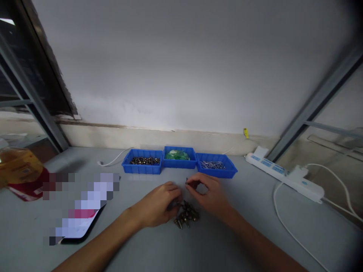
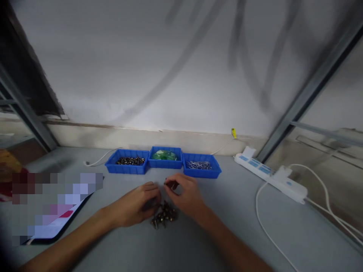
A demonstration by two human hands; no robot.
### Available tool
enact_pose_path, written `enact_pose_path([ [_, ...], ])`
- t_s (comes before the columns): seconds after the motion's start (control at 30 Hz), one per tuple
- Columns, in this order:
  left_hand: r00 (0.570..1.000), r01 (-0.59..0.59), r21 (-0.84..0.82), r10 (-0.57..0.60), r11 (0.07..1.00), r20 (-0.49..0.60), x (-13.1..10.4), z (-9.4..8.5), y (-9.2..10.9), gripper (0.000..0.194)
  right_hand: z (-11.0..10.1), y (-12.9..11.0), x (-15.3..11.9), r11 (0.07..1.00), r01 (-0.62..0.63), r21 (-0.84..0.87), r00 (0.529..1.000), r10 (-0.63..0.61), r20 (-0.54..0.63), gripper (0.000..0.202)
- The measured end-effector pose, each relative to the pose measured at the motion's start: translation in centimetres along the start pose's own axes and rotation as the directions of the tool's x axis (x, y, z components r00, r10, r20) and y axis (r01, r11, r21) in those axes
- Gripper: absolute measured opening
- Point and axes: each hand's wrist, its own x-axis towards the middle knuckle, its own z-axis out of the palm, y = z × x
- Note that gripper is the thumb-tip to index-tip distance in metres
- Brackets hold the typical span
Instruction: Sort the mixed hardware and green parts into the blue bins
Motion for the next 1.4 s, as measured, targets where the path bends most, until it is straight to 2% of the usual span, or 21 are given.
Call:
enact_pose_path([
  [0.13,0.999,0.011,-0.006,-0.011,1.0,0.031,0.0,-0.2,0.1,0.016,0.9,-0.8,1.8,0.997,0.074,0.036,0.988,-0.068,-0.136,0.005],
  [0.23,0.999,0.011,-0.002,-0.011,1.0,0.034,0.0,-0.3,-0.2,0.013,2.5,-1.3,4.7,0.976,0.01,0.216,0.982,0.031,-0.184,0.005],
  [0.3,1.0,0.014,0.007,-0.014,1.0,0.013,0.1,-0.3,-0.4,0.012,3.7,-1.7,7.0,0.93,-0.049,0.365,0.977,0.12,-0.175,0.007],
  [0.37,1.0,0.021,0.0,-0.021,1.0,-0.017,0.1,-0.4,-0.7,0.011,4.6,-2.1,9.2,0.87,-0.115,0.479,0.972,0.197,-0.125,0.018],
  [0.47,0.994,0.07,-0.072,-0.075,0.995,-0.08,0.1,-0.8,-1.0,0.009,4.7,-2.2,11.0,0.832,-0.141,0.537,0.973,0.216,-0.078,0.023],
  [0.6,0.966,0.173,-0.237,-0.211,0.956,-0.147,0.2,-1.1,-1.1,0.003,3.0,-1.3,9.4,0.883,-0.14,0.447,0.979,0.19,-0.069,0.011],
  [0.67,0.949,0.203,-0.334,-0.269,0.92,-0.163,0.3,-1.2,-1.1,0.004,1.8,-0.4,7.5,0.921,-0.16,0.354,0.986,0.163,0.021,0.009],
  [0.73,0.935,0.191,-0.457,-0.303,0.869,-0.185,0.4,-1.3,-1.1,0.009,0.5,0.5,5.4,0.954,-0.186,0.234,0.971,0.142,0.195,0.009],
  [0.8,0.935,0.133,-0.575,-0.294,0.807,-0.197,0.4,-1.4,-1.1,0.017,-0.7,1.3,3.5,0.967,-0.215,0.139,0.916,0.15,0.373,0.012],
  [0.9,0.949,0.086,-0.648,-0.26,0.757,-0.178,0.4,-1.8,-0.9,0.021,-2.1,2.1,1.7,0.968,-0.248,0.043,0.809,0.182,0.559,0.017],
  [0.97,0.951,0.106,-0.646,-0.267,0.756,-0.157,0.5,-2.0,-0.9,0.017,-2.5,2.4,1.2,0.966,-0.258,0.004,0.731,0.193,0.654,0.021],
  [1.03,0.945,0.141,-0.652,-0.298,0.745,-0.137,0.5,-2.0,-1.0,0.016,-2.5,2.5,1.1,0.97,-0.242,-0.007,0.696,0.179,0.695,0.025],
  [1.2,0.928,0.144,-0.708,-0.342,0.691,-0.145,0.5,-2.0,-1.4,0.021,-2.0,2.6,1.2,0.984,-0.168,0.057,0.731,0.086,0.677,0.02],
  [1.4,0.908,0.079,-0.671,-0.331,0.737,-0.256,0.5,-2.6,-1.0,0.021,-1.5,2.3,1.0,0.989,-0.135,0.065,0.76,0.061,0.647,0.016],
])
